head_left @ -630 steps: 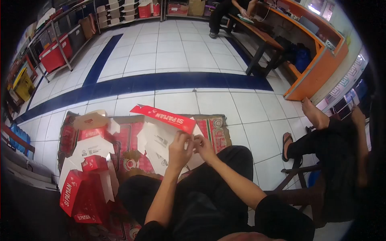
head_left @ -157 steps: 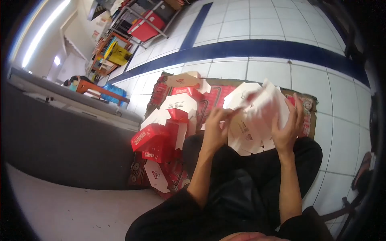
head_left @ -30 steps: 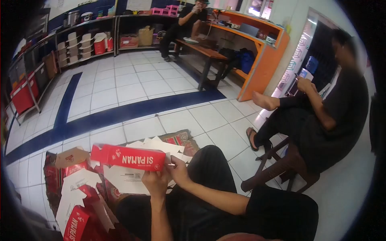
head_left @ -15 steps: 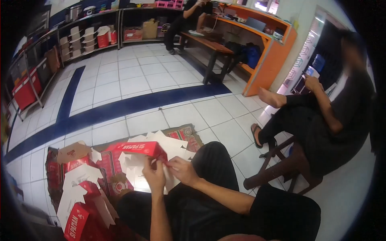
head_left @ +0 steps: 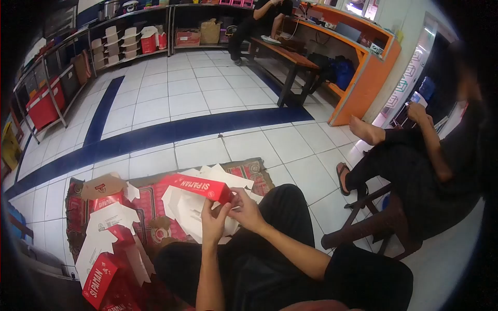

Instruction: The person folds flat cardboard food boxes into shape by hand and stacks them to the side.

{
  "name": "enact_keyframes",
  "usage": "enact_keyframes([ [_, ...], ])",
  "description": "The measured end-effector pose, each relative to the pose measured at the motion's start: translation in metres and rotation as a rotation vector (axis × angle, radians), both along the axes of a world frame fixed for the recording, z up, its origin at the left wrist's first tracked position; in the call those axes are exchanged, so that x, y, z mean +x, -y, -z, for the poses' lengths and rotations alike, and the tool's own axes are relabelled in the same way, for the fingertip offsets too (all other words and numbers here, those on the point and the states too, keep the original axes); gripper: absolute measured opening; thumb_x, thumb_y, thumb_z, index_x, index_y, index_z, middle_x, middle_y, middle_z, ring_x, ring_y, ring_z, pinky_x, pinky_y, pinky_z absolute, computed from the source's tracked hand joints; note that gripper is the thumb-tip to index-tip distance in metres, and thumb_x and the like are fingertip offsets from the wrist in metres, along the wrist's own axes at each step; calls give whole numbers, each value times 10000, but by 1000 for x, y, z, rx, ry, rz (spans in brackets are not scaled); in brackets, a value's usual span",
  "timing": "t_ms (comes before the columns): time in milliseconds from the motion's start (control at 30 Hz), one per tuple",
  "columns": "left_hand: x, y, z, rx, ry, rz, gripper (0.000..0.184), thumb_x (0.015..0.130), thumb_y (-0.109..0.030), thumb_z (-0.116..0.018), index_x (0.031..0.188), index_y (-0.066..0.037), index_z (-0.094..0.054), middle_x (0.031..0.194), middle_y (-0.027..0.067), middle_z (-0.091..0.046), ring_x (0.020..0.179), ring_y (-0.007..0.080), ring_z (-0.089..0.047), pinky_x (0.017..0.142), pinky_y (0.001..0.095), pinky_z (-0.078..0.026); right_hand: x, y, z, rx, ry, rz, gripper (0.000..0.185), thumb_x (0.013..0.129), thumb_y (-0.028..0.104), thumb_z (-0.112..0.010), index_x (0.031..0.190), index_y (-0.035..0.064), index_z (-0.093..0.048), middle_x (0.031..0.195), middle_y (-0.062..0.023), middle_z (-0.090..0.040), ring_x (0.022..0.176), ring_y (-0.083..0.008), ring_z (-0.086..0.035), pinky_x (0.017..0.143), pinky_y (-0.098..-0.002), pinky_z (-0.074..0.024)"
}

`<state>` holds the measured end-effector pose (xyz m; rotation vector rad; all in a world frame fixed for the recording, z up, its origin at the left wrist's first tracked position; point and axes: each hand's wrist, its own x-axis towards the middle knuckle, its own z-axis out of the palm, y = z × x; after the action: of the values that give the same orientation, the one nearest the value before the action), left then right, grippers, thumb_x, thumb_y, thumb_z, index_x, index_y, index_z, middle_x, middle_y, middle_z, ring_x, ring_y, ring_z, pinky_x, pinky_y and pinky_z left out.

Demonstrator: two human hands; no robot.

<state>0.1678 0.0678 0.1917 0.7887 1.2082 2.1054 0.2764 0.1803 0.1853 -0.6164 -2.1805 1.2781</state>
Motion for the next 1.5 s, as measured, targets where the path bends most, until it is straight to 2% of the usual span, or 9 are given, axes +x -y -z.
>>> enact_keyframes([
  [300, -5, 9, 12, -300, -245, -120, 419, 885, -59, -843, 1238, 1, -625, 1243, 139, -663, 1193, 262, -659, 974, 423, -548, 49, -2, -37, -145, 57, -294, 992, 878, 212, -923, 1646, 81, -309, 1577, -201, -510, 1439, -325, -518, 1147, -490, -488],
  [367, -2, 8, 11, -459, -1047, -141, 431, 804, -15, -826, 1187, -31, -627, 1146, 168, -642, 1071, 378, -662, 898, 503, -548, 49, 2, -46, -126, -34, -239, 895, 896, 217, -906, 1603, 44, -385, 1495, -186, -590, 1344, -296, -597, 1088, -462, -531],
  [533, 1, -6, 34, -443, -1264, -359, 473, 817, -55, -831, 1229, -30, -599, 1141, 175, -635, 1062, 406, -654, 908, 522, -544, 34, 11, -54, -71, -201, 172, 470, 1014, 122, -741, 1433, -19, -580, 1302, -179, -696, 1175, -247, -699, 989, -403, -584],
  [833, -12, -3, 50, -128, 143, -105, 513, 1008, -172, -803, 1418, -8, -541, 1235, 130, -690, 1177, 227, -683, 966, 342, -556, 39, 16, -28, 567, 13, -127, 430, 989, -4, -738, 1413, 37, -676, 1418, -197, -613, 1127, -292, -753, 880, -395, -643],
  [900, -12, 4, 30, -309, 126, -144, 369, 1009, -152, -798, 1312, 1, -653, 1184, 136, -745, 1090, 219, -716, 936, 350, -563, 29, 19, -3, -315, -322, 93, 316, 1012, -21, -722, 1322, 37, -698, 1382, -152, -640, 1087, -223, -757, 854, -375, -651],
  [1033, -4, 0, 15, -325, -285, -252, 255, 1046, -112, -745, 1262, 11, -688, 1154, 105, -761, 1025, 188, -719, 914, 339, -562, 18, 29, -5, -408, -250, 231, 219, 1027, -6, -726, 1242, 23, -696, 1326, -99, -670, 1066, -173, -746, 824, -328, -642],
  [1267, -9, 3, -8, 69, 318, -402, 299, 1065, -122, -737, 1320, 1, -641, 1178, 94, -722, 1049, 154, -692, 921, 316, -554, 1, 28, 2, -70, -151, 165, 236, 1037, 84, -763, 1231, -14, -672, 1130, -58, -720, 943, -161, -742, 733, -296, -630],
  [1333, -5, 4, -9, -128, 6, -379, 259, 1061, -134, -740, 1280, -12, -677, 1148, 91, -733, 1034, 162, -699, 910, 331, -559, -4, 32, -7, -544, -239, 288, 276, 1037, 85, -761, 1267, -24, -653, 1150, -67, -707, 939, -152, -744, 677, -294, -645],
  [1500, 5, 5, 3, -68, -331, -242, 245, 1045, -153, -746, 1217, 19, -723, 1162, 135, -768, 1058, 226, -752, 896, 389, -598, -6, 32, 4, -243, -264, 225, 284, 1042, 69, -741, 1299, -11, -652, 1168, -87, -685, 941, -178, -761, 680, -309, -669],
])
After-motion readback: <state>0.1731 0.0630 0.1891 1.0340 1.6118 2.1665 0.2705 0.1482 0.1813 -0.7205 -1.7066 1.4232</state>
